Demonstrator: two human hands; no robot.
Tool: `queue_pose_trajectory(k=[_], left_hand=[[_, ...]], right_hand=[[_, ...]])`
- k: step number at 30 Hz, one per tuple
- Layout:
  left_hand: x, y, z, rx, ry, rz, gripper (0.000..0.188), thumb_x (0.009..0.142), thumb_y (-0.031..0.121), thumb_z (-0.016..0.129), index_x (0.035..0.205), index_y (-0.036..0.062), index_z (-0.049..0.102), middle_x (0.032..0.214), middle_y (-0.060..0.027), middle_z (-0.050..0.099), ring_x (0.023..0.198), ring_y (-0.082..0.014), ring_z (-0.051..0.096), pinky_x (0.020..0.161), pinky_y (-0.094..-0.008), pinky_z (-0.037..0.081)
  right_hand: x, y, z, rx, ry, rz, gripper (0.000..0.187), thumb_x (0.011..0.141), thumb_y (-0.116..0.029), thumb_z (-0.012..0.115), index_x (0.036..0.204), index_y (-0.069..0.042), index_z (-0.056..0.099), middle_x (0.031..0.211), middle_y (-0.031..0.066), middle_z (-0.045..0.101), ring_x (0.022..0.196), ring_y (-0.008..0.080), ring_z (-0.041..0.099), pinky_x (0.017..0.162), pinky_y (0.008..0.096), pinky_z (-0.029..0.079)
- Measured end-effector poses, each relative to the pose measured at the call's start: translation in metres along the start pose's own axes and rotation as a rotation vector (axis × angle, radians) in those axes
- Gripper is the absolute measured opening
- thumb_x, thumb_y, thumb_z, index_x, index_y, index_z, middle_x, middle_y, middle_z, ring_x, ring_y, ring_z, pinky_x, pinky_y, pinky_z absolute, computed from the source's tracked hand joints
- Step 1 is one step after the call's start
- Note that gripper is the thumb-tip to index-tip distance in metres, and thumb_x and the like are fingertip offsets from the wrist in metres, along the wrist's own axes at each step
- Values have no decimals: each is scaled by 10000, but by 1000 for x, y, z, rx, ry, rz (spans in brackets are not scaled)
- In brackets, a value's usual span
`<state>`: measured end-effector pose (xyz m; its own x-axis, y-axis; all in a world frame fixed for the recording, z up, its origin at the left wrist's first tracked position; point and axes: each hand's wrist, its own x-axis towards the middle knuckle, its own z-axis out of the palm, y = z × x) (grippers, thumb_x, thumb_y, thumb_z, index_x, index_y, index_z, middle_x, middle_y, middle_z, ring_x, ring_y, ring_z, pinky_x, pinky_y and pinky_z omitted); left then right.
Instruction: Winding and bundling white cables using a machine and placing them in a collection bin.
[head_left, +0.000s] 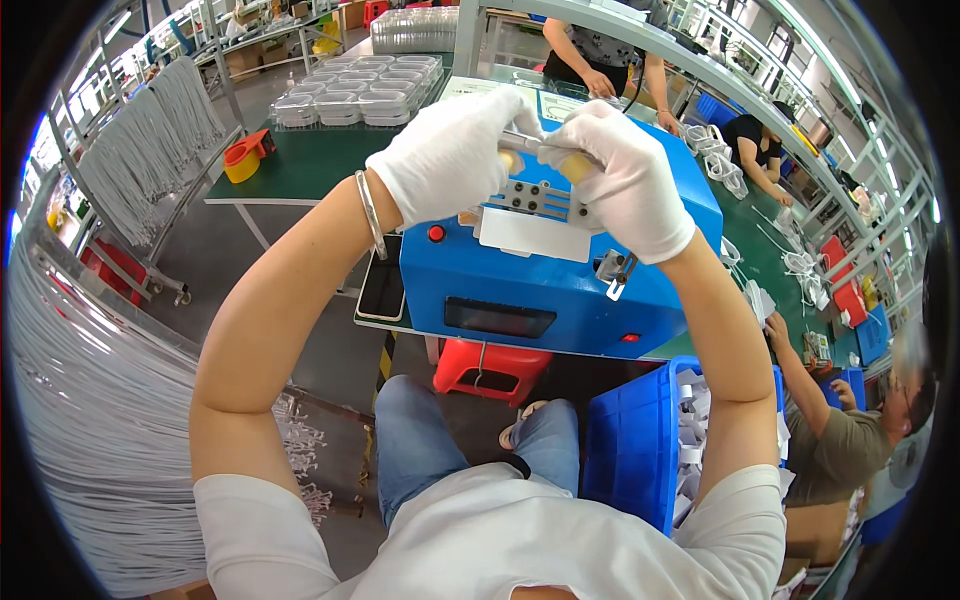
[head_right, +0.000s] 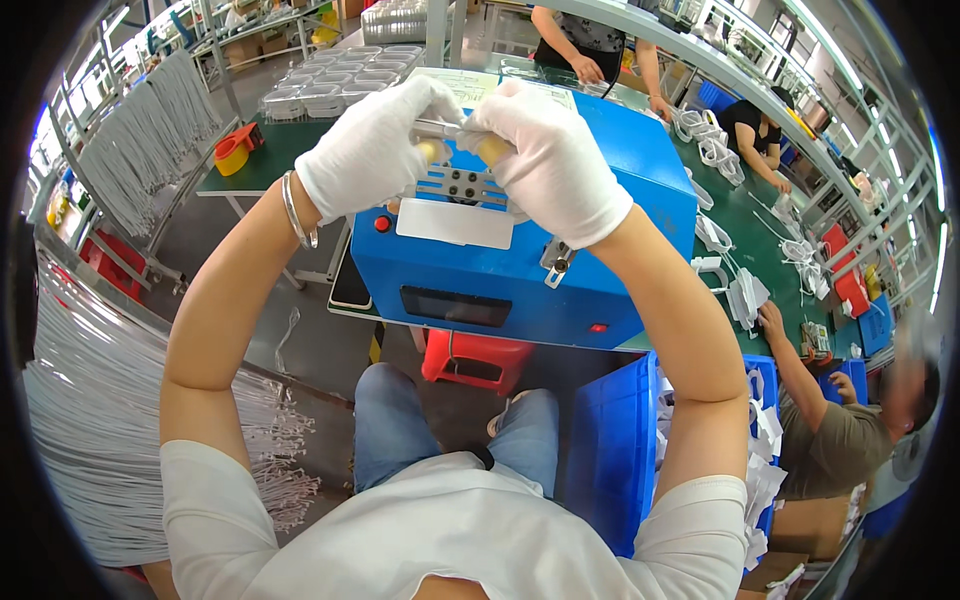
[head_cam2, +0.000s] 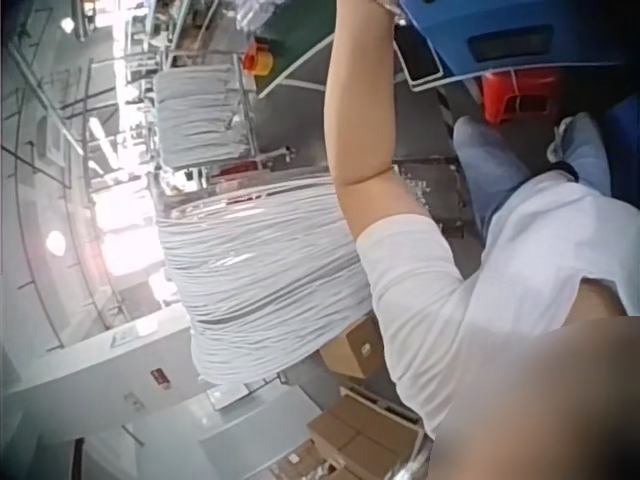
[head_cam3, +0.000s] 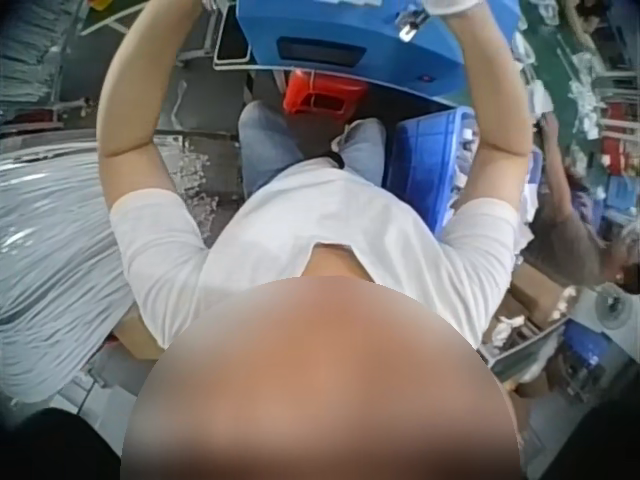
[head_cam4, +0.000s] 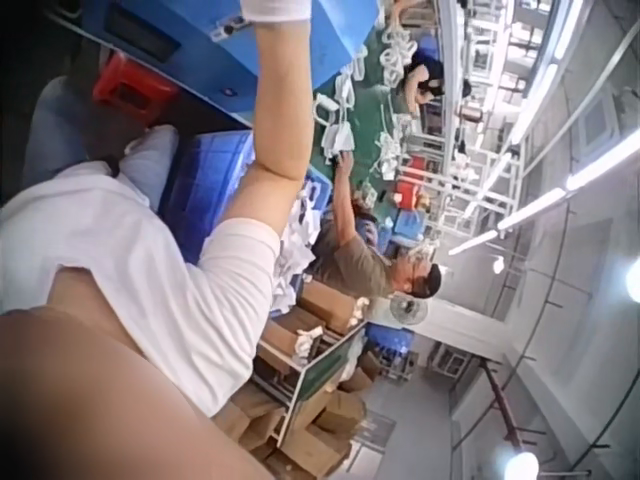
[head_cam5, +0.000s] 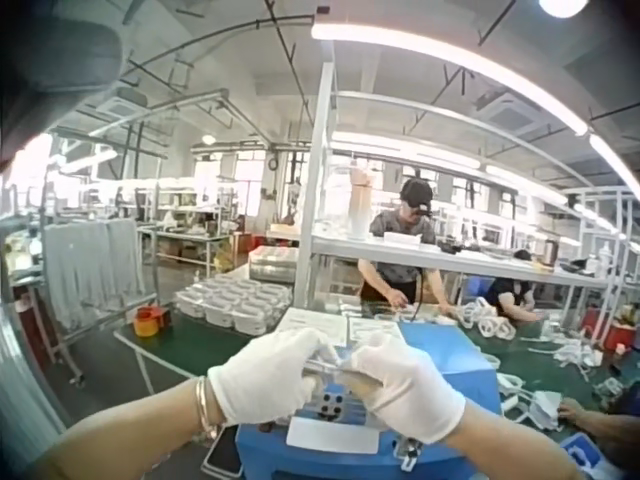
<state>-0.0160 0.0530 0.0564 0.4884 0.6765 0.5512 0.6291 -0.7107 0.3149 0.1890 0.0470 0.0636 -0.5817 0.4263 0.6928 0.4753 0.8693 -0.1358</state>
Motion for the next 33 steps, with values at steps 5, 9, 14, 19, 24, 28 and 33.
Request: queue_pose_trajectory(k=[5, 9, 14, 19, 24, 28, 33], left_hand=[[-2, -4, 7, 46, 75, 54, 281, 791, 44, 637, 1046, 66, 521, 803, -146, 645, 701, -263, 653, 650, -345, 526], [-3, 0, 6, 65, 138, 76, 286, 795, 47, 640, 1055, 64, 522, 818, -136, 651, 718, -257, 659, 666, -331, 535], [-6, 4, 2, -106, -50, -169, 225, 833, 49, 579, 1051, 9, 544, 840, -183, 637, 853, -303, 653, 753, -385, 534], [-6, -1, 5, 24, 142, 92, 161, 801, 26, 590, 960, 6, 572, 798, -185, 613, 801, -319, 632, 734, -403, 521], [-6, -6, 6, 16, 168, 151, 106, 799, 30, 594, 902, 18, 574, 822, -175, 619, 814, -323, 616, 731, -403, 516], [-7, -4, 7, 49, 209, 179, 92, 805, 44, 606, 888, 25, 572, 817, -168, 623, 802, -319, 619, 728, -399, 520], [-6, -4, 8, -19, 139, 33, 130, 785, 59, 640, 902, 34, 589, 835, -161, 626, 824, -305, 621, 751, -396, 515]], right_hand=[[10, 2, -11, 131, -100, 128, 158, 783, 49, 625, 927, 3, 671, 847, 57, 604, 791, 132, 573, 735, 250, 478], [17, 4, -14, 179, -146, 165, 153, 803, 2, 637, 952, 5, 675, 846, 50, 620, 775, 134, 580, 729, 243, 486], [15, -1, -8, -30, -110, 27, 139, 780, 9, 637, 918, 1, 653, 800, 72, 587, 719, 162, 575, 675, 255, 480], [6, -16, -8, -370, -76, -223, 164, 722, 63, 606, 873, 2, 579, 728, 111, 464, 640, 252, 510, 629, 292, 462], [12, -15, -12, -234, -95, -118, 183, 714, 47, 603, 886, -14, 599, 807, 86, 557, 717, 196, 586, 716, 286, 489], [26, -2, -14, 225, -269, 392, 112, 822, -113, 618, 898, -33, 600, 801, 50, 601, 775, 152, 594, 790, 275, 484], [23, 4, 0, 179, -354, 425, 169, 885, -211, 605, 905, -45, 580, 782, 56, 582, 751, 151, 575, 762, 272, 473]])
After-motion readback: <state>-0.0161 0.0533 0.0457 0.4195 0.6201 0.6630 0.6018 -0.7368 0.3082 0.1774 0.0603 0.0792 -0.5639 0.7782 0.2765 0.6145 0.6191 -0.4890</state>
